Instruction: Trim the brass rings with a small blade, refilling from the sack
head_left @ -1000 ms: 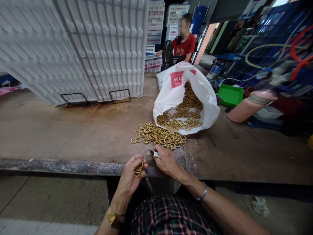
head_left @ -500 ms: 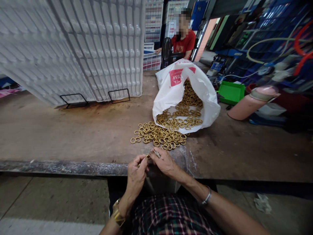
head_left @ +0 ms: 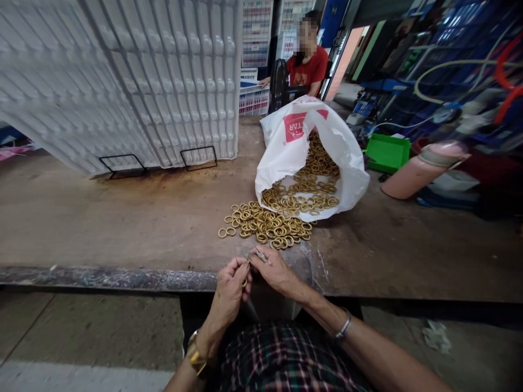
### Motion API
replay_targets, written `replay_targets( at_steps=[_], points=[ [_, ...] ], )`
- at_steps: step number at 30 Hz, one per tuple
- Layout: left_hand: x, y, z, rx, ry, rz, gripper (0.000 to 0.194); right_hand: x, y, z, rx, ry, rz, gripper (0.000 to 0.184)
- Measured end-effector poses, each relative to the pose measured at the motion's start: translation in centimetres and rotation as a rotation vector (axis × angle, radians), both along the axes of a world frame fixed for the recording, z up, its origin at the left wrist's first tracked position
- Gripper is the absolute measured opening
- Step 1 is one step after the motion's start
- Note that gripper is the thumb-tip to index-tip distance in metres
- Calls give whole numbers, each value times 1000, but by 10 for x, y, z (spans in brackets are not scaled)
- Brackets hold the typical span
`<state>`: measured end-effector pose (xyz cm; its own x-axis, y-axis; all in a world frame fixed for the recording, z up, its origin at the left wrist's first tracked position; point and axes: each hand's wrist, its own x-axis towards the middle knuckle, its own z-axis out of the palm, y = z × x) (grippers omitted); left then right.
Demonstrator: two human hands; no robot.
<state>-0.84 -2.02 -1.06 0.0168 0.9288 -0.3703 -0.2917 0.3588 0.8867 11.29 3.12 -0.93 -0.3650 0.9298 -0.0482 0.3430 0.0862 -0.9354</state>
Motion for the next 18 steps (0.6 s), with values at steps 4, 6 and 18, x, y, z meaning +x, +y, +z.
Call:
replay_targets(
  at_steps=[4,6,18],
  points=[
    [0,-1,-2,9,-7,-6,29,1,-1,2,-15,29,7,24],
    [-1,-2,-2,10,-21,-13,29,1,-1,1,-2,37,10,24],
    [-1,-4,0,46,-55,-25,29,1,1,-3,11,53,1,19]
  ],
)
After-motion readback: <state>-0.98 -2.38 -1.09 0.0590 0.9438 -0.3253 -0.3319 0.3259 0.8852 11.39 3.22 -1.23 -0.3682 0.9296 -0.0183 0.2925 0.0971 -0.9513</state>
